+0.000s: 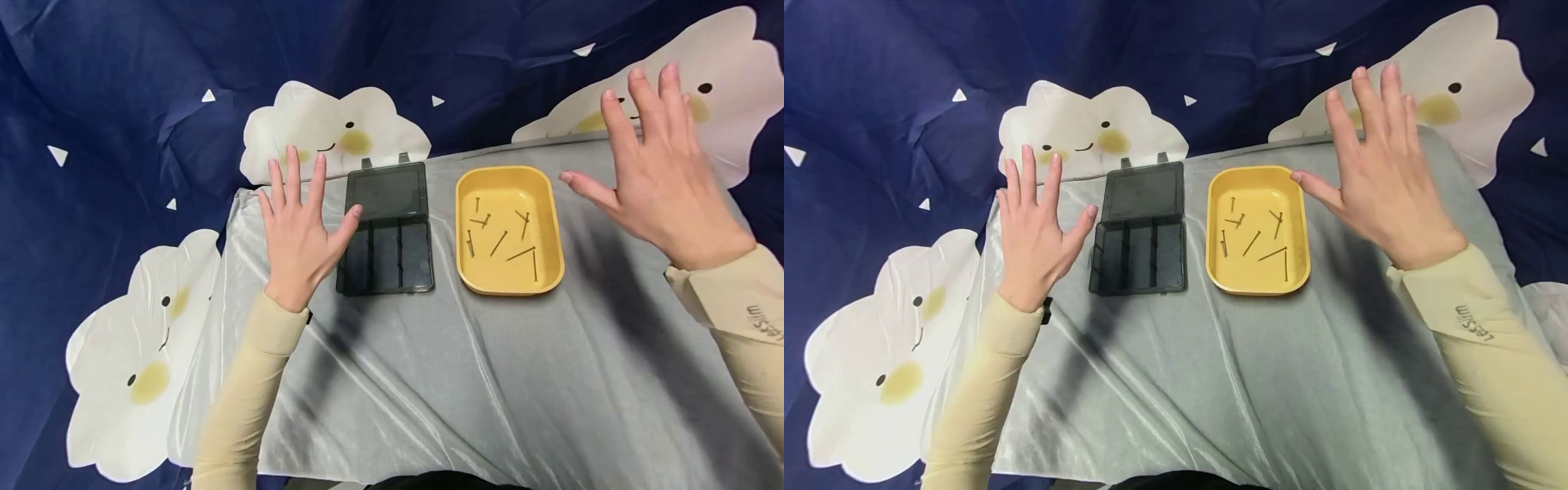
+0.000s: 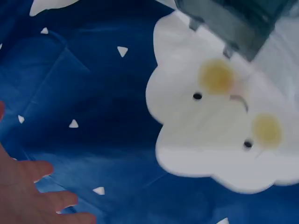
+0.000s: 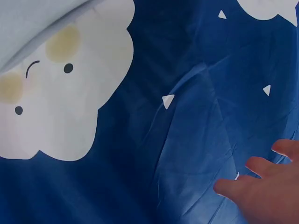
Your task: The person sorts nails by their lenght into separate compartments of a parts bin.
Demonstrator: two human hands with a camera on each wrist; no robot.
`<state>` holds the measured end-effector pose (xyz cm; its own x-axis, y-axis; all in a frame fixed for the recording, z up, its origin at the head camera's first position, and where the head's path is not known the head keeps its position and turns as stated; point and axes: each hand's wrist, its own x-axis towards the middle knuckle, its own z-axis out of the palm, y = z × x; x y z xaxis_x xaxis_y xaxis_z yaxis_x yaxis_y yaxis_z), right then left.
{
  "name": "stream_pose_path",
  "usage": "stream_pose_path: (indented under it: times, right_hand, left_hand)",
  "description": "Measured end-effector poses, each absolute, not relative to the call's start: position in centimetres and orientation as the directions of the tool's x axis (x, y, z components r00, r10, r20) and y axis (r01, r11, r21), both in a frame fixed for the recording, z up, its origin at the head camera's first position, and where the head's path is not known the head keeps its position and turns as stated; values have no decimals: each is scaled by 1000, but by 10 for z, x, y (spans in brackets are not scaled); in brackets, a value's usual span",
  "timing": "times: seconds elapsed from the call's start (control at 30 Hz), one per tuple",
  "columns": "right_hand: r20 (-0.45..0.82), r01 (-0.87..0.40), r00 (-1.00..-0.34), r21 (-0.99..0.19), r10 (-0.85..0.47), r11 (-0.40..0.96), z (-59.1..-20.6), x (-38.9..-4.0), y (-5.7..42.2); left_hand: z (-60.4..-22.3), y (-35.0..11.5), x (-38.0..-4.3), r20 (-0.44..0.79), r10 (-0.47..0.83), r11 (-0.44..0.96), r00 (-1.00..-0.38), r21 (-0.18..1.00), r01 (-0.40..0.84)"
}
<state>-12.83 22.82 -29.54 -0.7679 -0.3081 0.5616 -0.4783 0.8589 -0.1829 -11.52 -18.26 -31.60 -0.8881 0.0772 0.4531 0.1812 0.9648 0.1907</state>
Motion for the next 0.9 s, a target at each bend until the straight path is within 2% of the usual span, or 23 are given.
stream_pose_path:
  times: [0.1,0.17,0.3,0.53,0.63,0.9]
  right_hand:
    - [641,-523,-702,-167,-311,836,-300,-127,223]
    - [653,-530,-692,-169,-308,831,-304,-126,220]
    - [657,-519,-697,-185,-288,834,-316,-127,217]
    - [684,-540,-687,-252,-247,803,-341,-125,208]
    - [675,-536,-706,-312,-214,785,-352,-121,204]
    - [540,-468,-825,-487,-167,738,-384,-112,196]
  left_hand:
    - [-322,-188,-113,395,26,937,-918,310,160]
    - [-327,-192,-112,372,-1,916,-928,373,148]
    - [-340,-199,-111,340,-43,884,-939,451,123]
    - [-370,-207,-110,190,-112,774,-975,632,35]
    - [-385,-210,-111,140,-129,739,-982,674,-2]
    - [-423,-218,-107,-14,-169,690,-985,712,-129]
